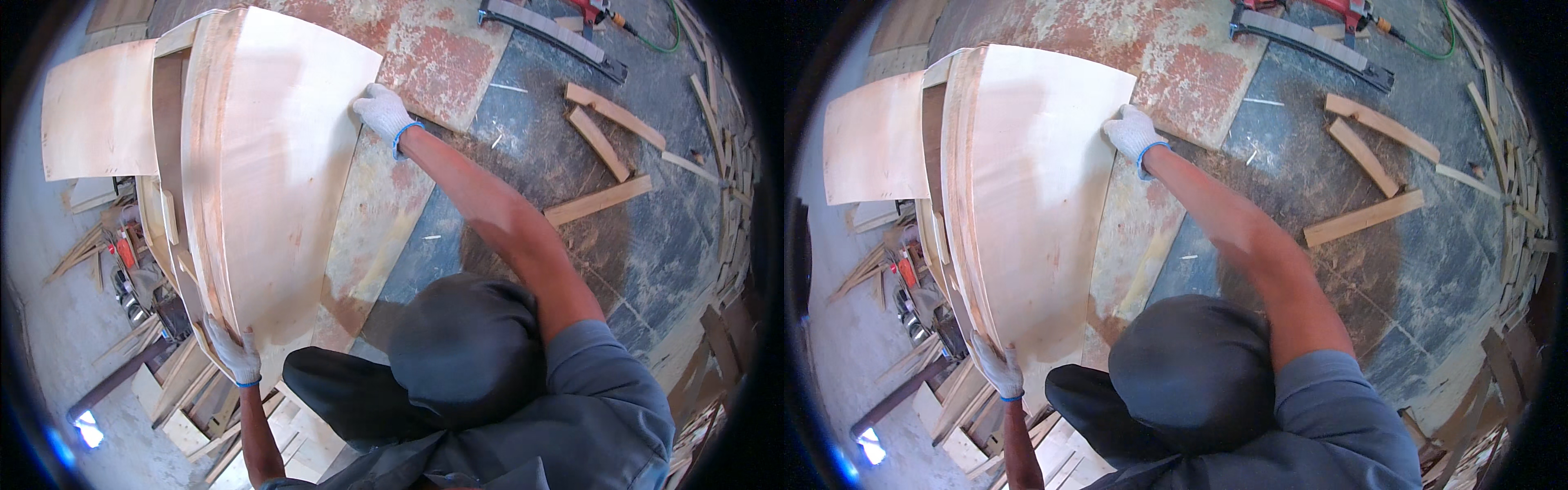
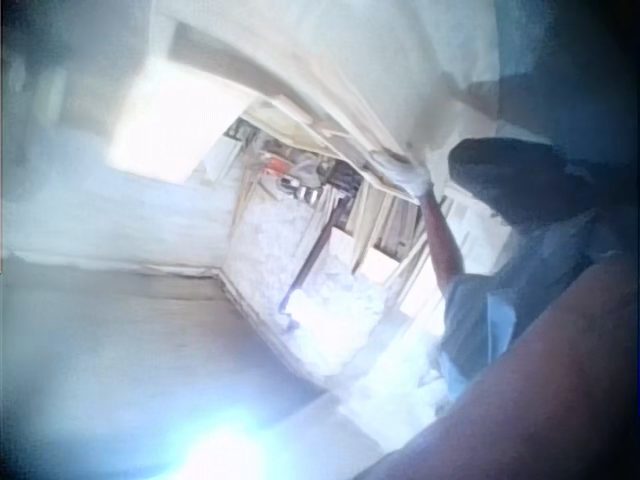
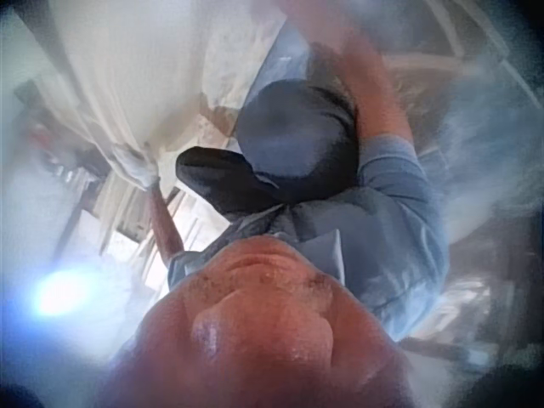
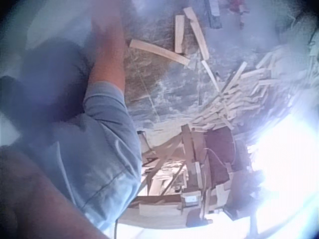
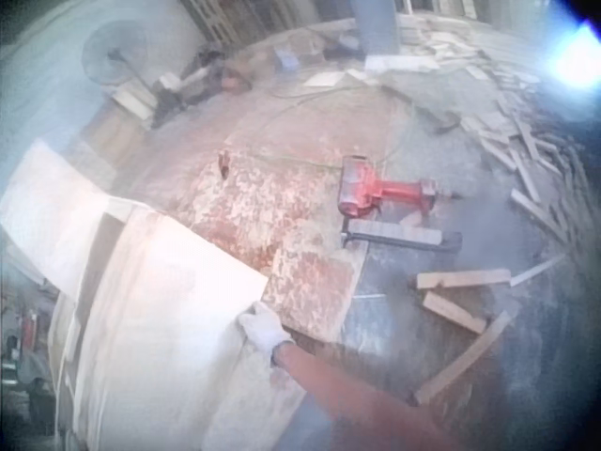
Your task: The person measures and marks a large plywood sheet using a tape measure, ruler, and pencil, then positions the sheet into a curved wooden frame. They use a nail gun to fasten the plywood to the frame, completing the assembly of a curved furniture component.
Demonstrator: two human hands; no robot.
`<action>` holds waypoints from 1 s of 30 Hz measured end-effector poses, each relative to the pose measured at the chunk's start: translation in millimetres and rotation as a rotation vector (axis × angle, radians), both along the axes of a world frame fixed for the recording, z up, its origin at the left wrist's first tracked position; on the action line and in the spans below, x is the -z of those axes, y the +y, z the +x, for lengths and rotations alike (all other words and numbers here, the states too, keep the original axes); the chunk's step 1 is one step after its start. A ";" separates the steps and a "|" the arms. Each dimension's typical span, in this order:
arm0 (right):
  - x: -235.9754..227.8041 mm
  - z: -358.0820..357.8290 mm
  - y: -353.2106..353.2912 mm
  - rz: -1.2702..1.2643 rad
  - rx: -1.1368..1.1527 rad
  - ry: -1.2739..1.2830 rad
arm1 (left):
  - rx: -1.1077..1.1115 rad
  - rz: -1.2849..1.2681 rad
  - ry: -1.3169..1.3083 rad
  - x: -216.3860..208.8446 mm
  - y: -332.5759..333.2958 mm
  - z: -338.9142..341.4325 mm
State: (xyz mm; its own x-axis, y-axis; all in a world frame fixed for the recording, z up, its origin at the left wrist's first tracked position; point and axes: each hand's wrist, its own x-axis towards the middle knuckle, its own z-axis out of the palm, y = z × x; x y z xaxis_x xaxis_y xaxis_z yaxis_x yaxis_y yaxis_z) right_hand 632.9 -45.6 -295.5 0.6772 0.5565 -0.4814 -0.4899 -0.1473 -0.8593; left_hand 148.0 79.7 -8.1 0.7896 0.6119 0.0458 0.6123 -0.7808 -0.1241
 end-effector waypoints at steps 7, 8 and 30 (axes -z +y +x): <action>35.4 -1.7 2.5 0.497 0.109 0.297 | 0.055 0.031 0.022 -1.8 1.1 2.8; 31.9 -2.2 1.7 0.499 0.165 0.409 | 0.076 0.051 0.044 -2.8 1.5 3.2; 56.3 -3.1 -1.5 -0.246 -0.504 -1.275 | -0.037 -0.026 -0.040 -0.9 -2.5 -22.1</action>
